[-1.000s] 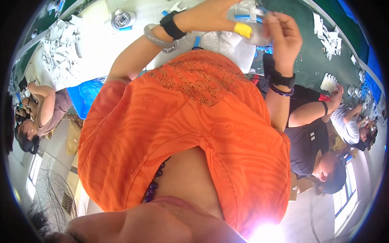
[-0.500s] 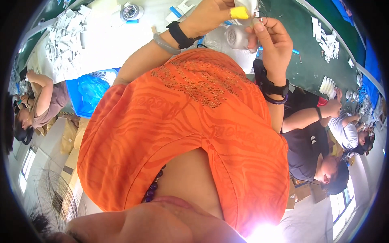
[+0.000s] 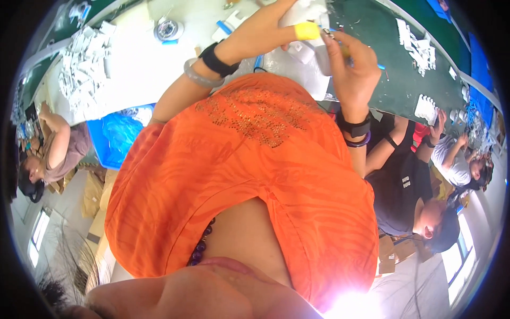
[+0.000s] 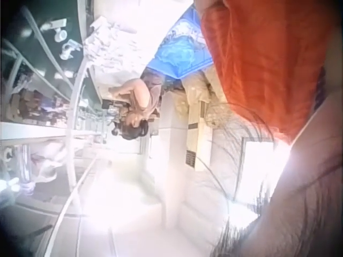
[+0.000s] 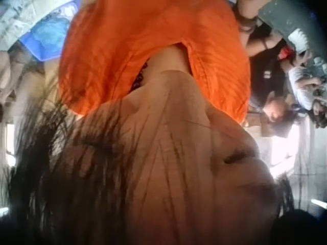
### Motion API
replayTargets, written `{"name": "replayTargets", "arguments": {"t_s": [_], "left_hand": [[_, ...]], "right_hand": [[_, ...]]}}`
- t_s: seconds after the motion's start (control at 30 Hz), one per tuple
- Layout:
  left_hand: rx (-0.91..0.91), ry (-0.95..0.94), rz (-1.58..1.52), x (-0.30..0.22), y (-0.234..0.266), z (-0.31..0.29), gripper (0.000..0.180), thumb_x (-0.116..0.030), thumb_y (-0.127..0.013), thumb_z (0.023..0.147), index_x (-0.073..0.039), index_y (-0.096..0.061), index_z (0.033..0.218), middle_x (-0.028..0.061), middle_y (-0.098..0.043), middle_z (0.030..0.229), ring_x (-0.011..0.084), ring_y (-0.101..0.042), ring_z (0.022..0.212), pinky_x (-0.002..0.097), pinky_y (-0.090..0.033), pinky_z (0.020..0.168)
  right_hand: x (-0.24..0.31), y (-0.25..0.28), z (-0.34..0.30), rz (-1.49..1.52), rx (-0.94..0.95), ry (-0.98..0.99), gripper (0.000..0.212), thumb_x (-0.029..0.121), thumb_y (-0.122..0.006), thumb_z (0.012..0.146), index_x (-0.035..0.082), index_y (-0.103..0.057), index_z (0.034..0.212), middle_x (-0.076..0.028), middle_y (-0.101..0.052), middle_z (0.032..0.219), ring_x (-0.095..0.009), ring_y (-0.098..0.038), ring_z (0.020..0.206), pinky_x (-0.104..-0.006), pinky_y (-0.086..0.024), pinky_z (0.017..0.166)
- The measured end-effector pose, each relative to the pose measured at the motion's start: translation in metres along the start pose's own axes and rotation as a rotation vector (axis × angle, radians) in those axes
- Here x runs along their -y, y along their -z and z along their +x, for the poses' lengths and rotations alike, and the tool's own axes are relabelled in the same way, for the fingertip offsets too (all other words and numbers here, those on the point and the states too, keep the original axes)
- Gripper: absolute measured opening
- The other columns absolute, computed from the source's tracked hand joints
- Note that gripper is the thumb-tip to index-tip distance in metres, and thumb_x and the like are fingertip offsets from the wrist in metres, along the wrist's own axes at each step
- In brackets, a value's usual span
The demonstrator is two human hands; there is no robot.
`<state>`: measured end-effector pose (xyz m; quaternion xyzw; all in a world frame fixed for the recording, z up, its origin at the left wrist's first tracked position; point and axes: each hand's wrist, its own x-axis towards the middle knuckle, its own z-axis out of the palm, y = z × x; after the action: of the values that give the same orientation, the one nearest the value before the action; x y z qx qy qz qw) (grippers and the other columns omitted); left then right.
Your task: Assembling the internal and external components of a small handheld portable fan at a factory workbench.
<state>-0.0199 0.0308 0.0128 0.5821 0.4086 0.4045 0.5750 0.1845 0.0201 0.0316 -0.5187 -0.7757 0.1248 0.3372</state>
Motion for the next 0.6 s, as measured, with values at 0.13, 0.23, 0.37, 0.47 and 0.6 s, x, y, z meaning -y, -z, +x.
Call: {"name": "replayTargets", "arguments": {"t_s": [0.13, 0.23, 0.37, 0.47, 0.6], "left_hand": [[0.018, 0.013, -0.186, 0.022, -0.006, -0.006, 0.040, -0.030, -0.045, 0.102, -0.001, -0.049, 0.130, 0.0048, -0.061, 0.097, 0.0097, -0.057, 0.073, 0.0239, -0.049, 0.065], [0.006, 0.098, -0.401, 0.015, -0.007, -0.014, 0.040, -0.028, -0.040, 0.103, -0.001, -0.050, 0.131, 0.0073, -0.063, 0.099, 0.0108, -0.058, 0.071, 0.0251, -0.051, 0.062], [-0.047, 0.158, -0.497, 0.012, -0.006, -0.016, 0.038, -0.021, -0.037, 0.102, -0.002, -0.050, 0.132, 0.0106, -0.064, 0.100, 0.0123, -0.058, 0.067, 0.0255, -0.052, 0.052], [-0.018, 0.178, -0.500, 0.003, -0.009, -0.015, 0.037, -0.017, -0.040, 0.099, -0.002, -0.049, 0.132, 0.0124, -0.063, 0.099, 0.0137, -0.058, 0.066, 0.0252, -0.050, 0.048], [-0.003, 0.108, -0.492, 0.004, -0.012, -0.016, 0.040, -0.010, -0.044, 0.094, -0.001, -0.048, 0.133, 0.0123, -0.061, 0.100, 0.0148, -0.059, 0.071, 0.0275, -0.053, 0.053]], "right_hand": [[0.011, -0.003, -0.001, 0.350, 0.069, -0.205, 0.018, 0.005, -0.073, 0.082, 0.004, -0.070, 0.100, -0.008, -0.066, 0.084, -0.014, -0.062, 0.071, -0.0248, -0.046, 0.061], [0.014, -0.004, 0.004, 0.304, 0.049, -0.039, 0.020, 0.005, -0.073, 0.082, 0.003, -0.069, 0.102, -0.008, -0.066, 0.085, -0.013, -0.062, 0.072, -0.0246, -0.046, 0.060], [0.008, -0.005, 0.004, 0.145, -0.025, 0.123, 0.020, 0.003, -0.071, 0.082, 0.004, -0.069, 0.101, -0.008, -0.068, 0.089, -0.021, -0.061, 0.075, -0.0299, -0.048, 0.065], [0.006, -0.007, 0.000, 0.183, -0.044, 0.111, 0.019, 0.002, -0.072, 0.080, 0.006, -0.067, 0.099, -0.008, -0.068, 0.088, -0.025, -0.061, 0.076, -0.0332, -0.048, 0.068], [0.002, -0.010, -0.003, 0.213, -0.060, 0.179, 0.021, 0.002, -0.073, 0.078, 0.006, -0.065, 0.098, -0.008, -0.067, 0.085, -0.025, -0.061, 0.077, -0.0343, -0.047, 0.070]]}}
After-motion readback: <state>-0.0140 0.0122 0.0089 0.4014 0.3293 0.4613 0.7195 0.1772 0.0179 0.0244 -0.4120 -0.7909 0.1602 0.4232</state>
